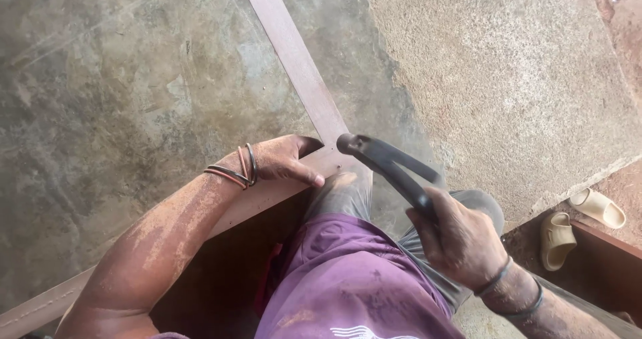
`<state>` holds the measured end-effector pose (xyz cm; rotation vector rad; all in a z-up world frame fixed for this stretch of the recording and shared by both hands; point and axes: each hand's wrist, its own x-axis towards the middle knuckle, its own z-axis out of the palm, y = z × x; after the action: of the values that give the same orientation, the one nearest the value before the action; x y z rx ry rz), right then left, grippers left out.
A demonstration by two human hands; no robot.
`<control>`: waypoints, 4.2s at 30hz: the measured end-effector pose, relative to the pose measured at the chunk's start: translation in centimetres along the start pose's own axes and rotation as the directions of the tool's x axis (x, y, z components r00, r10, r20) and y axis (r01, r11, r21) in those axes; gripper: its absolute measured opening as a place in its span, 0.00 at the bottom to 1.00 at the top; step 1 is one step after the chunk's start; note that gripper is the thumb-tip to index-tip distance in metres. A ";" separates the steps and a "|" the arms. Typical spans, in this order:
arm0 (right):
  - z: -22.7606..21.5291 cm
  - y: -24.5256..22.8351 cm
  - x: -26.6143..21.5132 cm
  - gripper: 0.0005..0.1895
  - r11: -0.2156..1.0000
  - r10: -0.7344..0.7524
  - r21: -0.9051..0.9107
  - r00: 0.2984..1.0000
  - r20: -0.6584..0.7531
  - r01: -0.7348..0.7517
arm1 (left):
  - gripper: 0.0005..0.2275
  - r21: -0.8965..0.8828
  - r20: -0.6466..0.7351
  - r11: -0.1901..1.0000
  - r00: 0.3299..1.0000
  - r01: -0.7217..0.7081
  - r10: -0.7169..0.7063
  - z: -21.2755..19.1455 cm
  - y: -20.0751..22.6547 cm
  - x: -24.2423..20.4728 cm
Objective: The person sits on the floor assembling a wooden frame, positioning nails at the corner joints and hammering them in. They use a pry bar to adjust and hold a joint, then hammer nails along the frame rails, at one point picking up a second hammer to continue fastening.
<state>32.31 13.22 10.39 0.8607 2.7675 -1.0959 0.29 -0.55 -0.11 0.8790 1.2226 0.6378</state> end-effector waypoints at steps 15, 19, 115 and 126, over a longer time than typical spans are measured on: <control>0.7 -1.0 0.4 0.12 0.990 0.048 -0.138 0.991 0.127 -0.030 | 0.34 0.014 -0.017 1.000 1.000 0.002 -0.002 0.1 -0.4 -0.1; 0.0 -0.4 -0.8 0.16 0.996 -0.035 -0.081 0.999 0.042 0.038 | 0.34 -0.022 -0.002 1.000 1.000 -0.002 0.002 -0.1 0.1 0.0; 13.2 15.9 -4.1 0.10 -0.156 0.618 0.929 0.700 0.358 -0.337 | 0.39 0.761 -0.574 0.114 0.581 0.639 0.576 11.8 -0.2 0.5; 13.4 15.9 -4.1 0.11 -0.159 0.629 0.934 0.697 0.345 -0.320 | 0.43 0.762 -0.581 0.105 0.603 0.639 0.547 11.8 0.1 0.5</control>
<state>41.77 12.16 -8.55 1.9558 0.8107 -2.6973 11.88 -2.72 0.88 1.8056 2.7726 -0.1570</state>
